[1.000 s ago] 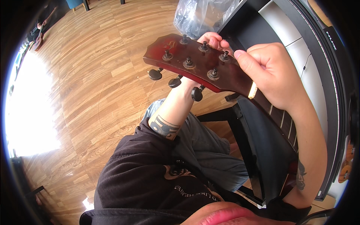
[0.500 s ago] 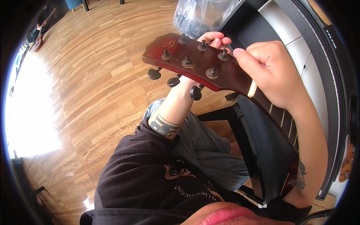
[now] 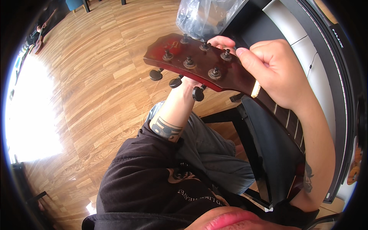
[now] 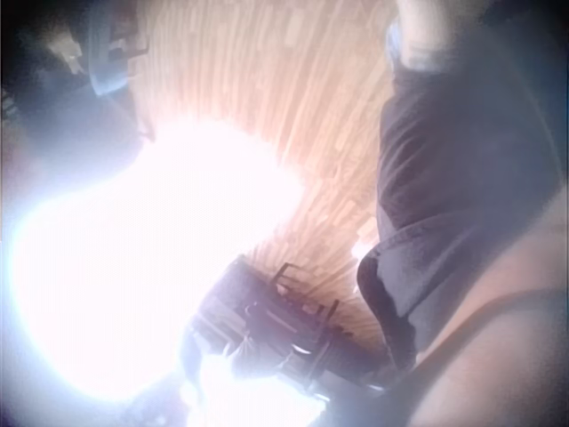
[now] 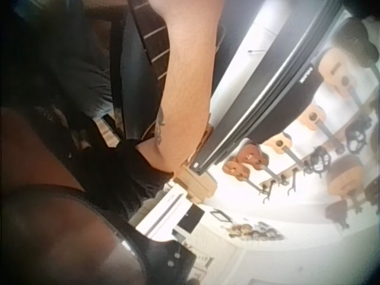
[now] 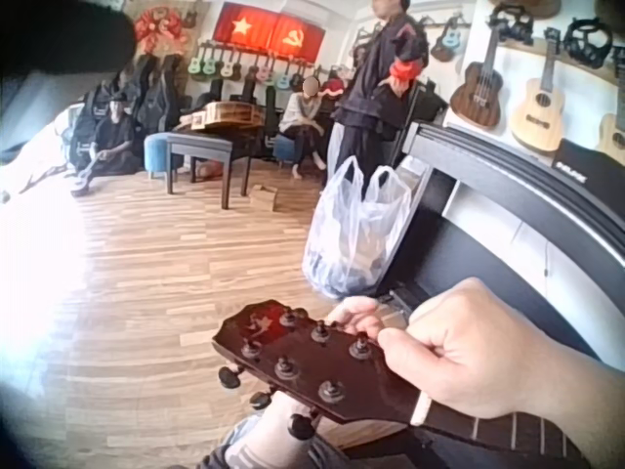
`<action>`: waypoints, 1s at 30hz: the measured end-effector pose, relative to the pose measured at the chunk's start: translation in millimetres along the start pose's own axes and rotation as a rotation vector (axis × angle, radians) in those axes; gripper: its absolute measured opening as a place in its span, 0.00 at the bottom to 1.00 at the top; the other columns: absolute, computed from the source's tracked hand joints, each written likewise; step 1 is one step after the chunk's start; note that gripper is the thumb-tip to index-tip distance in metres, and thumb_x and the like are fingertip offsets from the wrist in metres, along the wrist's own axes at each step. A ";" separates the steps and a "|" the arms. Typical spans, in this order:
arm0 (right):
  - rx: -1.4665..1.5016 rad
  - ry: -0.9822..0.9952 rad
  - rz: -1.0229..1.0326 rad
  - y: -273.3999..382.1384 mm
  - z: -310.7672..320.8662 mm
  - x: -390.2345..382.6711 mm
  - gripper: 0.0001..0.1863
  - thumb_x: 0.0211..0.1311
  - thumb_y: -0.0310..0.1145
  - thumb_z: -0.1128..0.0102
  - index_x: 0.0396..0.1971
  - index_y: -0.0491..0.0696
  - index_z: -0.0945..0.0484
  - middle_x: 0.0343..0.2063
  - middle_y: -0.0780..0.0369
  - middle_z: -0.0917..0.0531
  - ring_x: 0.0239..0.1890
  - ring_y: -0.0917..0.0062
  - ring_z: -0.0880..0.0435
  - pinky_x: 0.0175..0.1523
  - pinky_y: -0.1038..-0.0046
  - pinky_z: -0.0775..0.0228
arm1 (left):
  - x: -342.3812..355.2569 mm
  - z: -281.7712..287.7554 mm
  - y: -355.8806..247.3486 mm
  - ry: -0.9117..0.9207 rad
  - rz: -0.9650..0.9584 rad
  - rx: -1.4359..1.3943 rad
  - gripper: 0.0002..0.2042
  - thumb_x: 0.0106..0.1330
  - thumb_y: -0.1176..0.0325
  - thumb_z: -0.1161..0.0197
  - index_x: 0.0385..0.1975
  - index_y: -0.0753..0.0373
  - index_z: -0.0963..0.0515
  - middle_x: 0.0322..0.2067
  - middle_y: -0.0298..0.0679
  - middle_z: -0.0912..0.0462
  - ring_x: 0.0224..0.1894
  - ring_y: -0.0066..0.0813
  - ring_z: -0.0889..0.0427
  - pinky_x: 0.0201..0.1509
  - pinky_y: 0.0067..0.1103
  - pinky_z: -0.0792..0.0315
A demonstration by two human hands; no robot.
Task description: The person strings a guitar by threading a new string through the headstock tuning post, pulling it taut, and winding it around the post. They repeat this process for multiple strings, adjusting tension and winding direction as needed.
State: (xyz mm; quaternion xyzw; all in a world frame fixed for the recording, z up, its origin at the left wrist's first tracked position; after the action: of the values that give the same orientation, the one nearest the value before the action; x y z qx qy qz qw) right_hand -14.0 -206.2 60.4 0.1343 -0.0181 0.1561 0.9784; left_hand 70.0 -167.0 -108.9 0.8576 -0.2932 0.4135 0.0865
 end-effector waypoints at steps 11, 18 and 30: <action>0.081 -0.079 0.037 0.0 0.4 0.2 0.22 0.68 0.37 0.42 0.16 0.36 0.23 0.08 0.54 0.35 0.10 0.73 0.37 0.20 0.70 0.45 | 3.1 0.6 7.8 0.071 -0.114 -0.257 0.35 0.72 0.55 0.37 0.74 0.51 0.46 0.51 0.45 0.24 0.52 0.40 0.18 0.55 0.34 0.17; 0.023 -0.050 0.053 4.6 -0.2 0.6 0.23 0.71 0.32 0.43 0.14 0.37 0.31 0.11 0.61 0.33 0.14 0.80 0.34 0.23 0.72 0.45 | 0.2 23.8 8.7 0.111 -0.072 -0.333 0.36 0.71 0.54 0.36 0.74 0.53 0.45 0.55 0.46 0.24 0.55 0.42 0.18 0.57 0.35 0.18; 0.078 -0.074 0.033 1.2 1.6 -0.3 0.21 0.67 0.35 0.43 0.15 0.37 0.22 0.07 0.55 0.33 0.09 0.75 0.34 0.20 0.71 0.44 | 0.0 -9.5 2.6 0.110 -0.008 -0.115 0.45 0.67 0.61 0.30 0.75 0.65 0.55 0.55 0.52 0.20 0.57 0.40 0.18 0.60 0.31 0.21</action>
State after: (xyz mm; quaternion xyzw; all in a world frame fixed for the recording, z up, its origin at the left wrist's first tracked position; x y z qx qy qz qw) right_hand -14.7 -205.6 62.3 0.1777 -0.0504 0.1678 0.9684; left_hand 62.2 -165.4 -103.0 0.8283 -0.3078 0.4423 0.1532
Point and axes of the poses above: each hand's wrist, its own x-axis towards the middle knuckle, its own z-axis out of the back of the hand, y = z × x, the point moved 6 cm from there along x, towards the middle knuckle
